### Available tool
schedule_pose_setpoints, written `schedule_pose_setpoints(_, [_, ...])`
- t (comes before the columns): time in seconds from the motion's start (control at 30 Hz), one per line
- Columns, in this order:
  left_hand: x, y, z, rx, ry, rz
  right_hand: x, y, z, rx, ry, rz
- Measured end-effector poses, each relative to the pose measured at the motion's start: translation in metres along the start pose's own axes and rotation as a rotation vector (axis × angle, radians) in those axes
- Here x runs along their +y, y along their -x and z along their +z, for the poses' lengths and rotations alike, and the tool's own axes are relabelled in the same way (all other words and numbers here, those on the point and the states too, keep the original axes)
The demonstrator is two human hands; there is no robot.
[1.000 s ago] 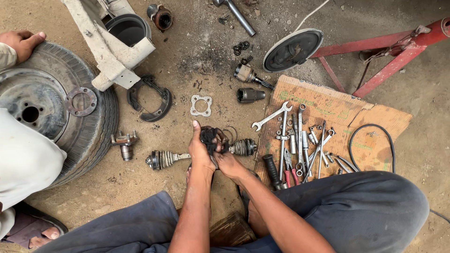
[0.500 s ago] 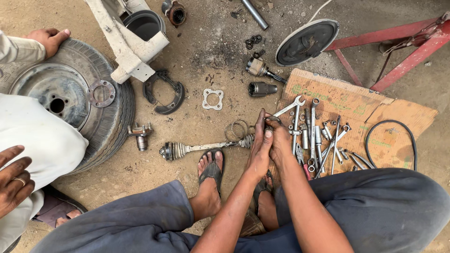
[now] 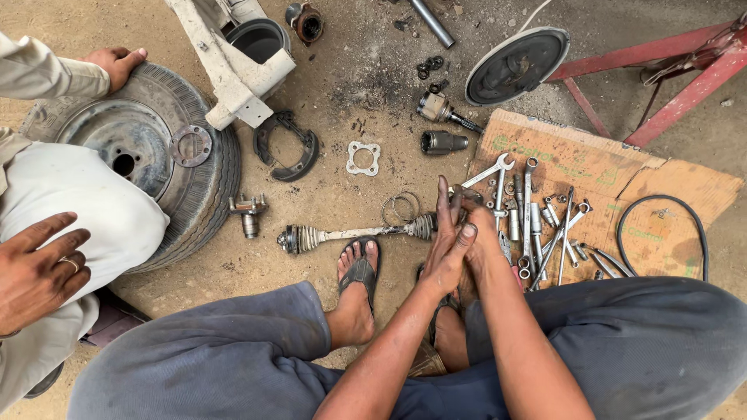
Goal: The person disassembles a driveshaft, removes a retaining clip with pliers, cleans the internal components with a rag, and reassembles the part. They handle the driveshaft, pliers, and a rag throughout the process.
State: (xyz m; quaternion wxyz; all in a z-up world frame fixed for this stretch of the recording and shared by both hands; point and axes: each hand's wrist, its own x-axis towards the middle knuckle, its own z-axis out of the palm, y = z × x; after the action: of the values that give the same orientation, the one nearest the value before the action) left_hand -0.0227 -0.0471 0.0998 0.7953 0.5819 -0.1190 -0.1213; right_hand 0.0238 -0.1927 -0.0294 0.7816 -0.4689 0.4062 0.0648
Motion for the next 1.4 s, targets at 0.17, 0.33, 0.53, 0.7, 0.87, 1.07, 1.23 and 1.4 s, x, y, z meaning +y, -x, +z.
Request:
schedule_pose_setpoints(0.17, [0.025,-0.016,-0.018,0.076,0.421,-0.037,-0.040,0.039,0.019,-0.235,-0.317,-0.028])
schedule_pose_setpoints(0.33, [0.034,-0.028,-0.033,0.375,0.181,0.188,-0.025,0.113,0.074,-0.323,-0.055,-0.057])
schedule_pose_setpoints(0.53, [0.018,-0.015,-0.020,0.355,0.065,0.222,0.007,0.092,0.077,-0.200,0.082,-0.172])
schedule_pose_setpoints(0.7, [0.027,-0.002,0.002,0.182,0.217,-0.047,-0.038,0.067,0.046,0.052,-0.178,-0.121])
schedule_pose_setpoints(0.87, [0.016,-0.009,-0.008,0.158,0.276,-0.645,-0.037,0.098,0.068,-0.263,-0.031,-0.272])
schedule_pose_setpoints(1.07, [-0.048,-0.001,-0.065,0.110,0.071,-0.651,-0.005,0.131,0.081,-0.501,-0.402,-0.235])
schedule_pose_setpoints(1.23, [-0.057,-0.017,-0.130,-0.109,0.335,-0.327,-0.043,0.169,0.083,-0.759,-0.728,-0.050])
schedule_pose_setpoints(1.4, [-0.049,-0.023,-0.168,0.828,-0.541,-0.412,-0.112,0.195,0.071,-0.547,-0.642,-0.308])
